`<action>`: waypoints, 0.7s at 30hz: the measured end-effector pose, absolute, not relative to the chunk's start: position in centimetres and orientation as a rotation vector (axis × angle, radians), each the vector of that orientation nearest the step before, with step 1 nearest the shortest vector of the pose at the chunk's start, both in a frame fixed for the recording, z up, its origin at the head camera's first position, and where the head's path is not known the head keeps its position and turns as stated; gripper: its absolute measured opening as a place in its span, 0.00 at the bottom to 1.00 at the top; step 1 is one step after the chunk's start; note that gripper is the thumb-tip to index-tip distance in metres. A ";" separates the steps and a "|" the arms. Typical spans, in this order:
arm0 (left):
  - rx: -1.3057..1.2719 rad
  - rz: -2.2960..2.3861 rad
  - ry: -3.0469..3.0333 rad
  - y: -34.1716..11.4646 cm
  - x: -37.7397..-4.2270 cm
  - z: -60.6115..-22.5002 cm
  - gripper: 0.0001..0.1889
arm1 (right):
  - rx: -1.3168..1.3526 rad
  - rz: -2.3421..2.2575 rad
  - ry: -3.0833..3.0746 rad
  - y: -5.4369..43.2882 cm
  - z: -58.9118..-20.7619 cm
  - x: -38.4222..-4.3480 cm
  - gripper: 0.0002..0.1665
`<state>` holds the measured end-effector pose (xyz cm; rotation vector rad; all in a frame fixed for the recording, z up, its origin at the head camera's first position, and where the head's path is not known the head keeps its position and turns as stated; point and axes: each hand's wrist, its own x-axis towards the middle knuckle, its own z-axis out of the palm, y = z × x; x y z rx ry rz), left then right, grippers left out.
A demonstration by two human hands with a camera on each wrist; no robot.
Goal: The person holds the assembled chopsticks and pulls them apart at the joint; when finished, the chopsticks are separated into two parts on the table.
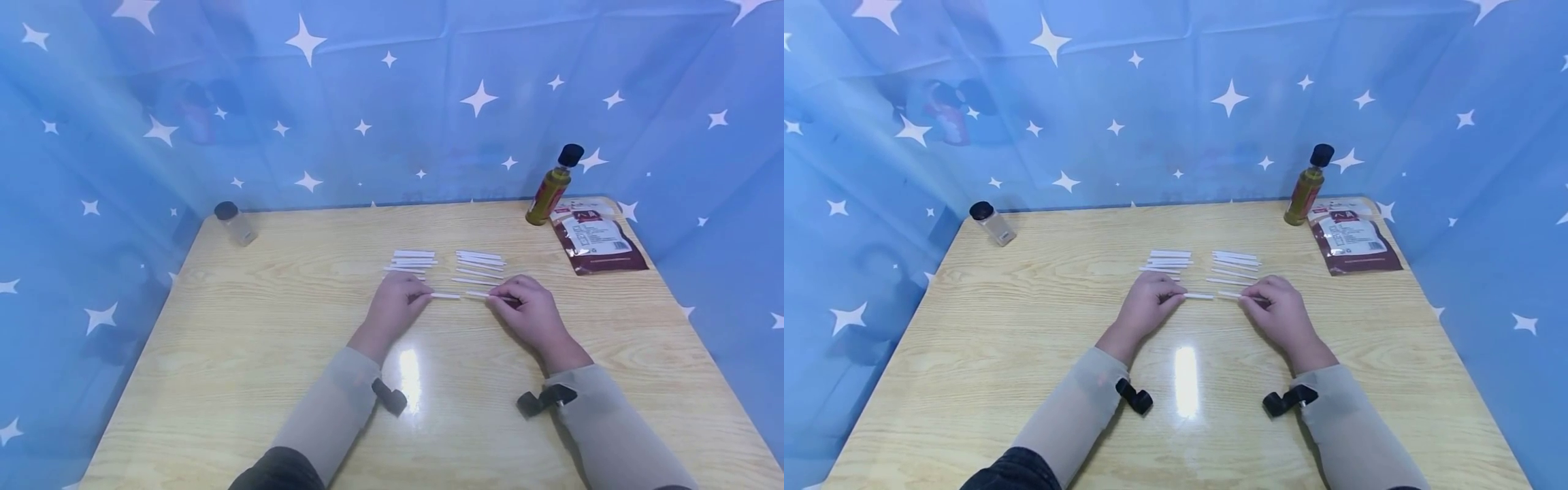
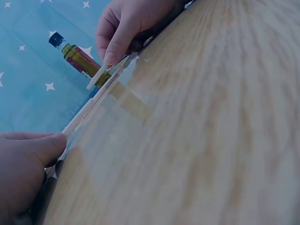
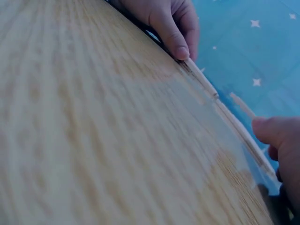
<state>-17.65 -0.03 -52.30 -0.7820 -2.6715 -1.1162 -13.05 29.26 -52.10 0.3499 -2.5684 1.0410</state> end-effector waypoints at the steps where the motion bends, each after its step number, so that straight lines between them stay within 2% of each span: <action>1: -0.785 -1.102 -2.669 -0.1 -17.6 -52.3 0.05 | 0.353 1.029 -2.579 29.3 -52.1 -13.0 0.04; 21: -0.846 -1.053 -2.599 -0.3 -17.5 -52.4 0.04 | 0.427 0.953 -2.677 29.6 -52.0 -13.1 0.07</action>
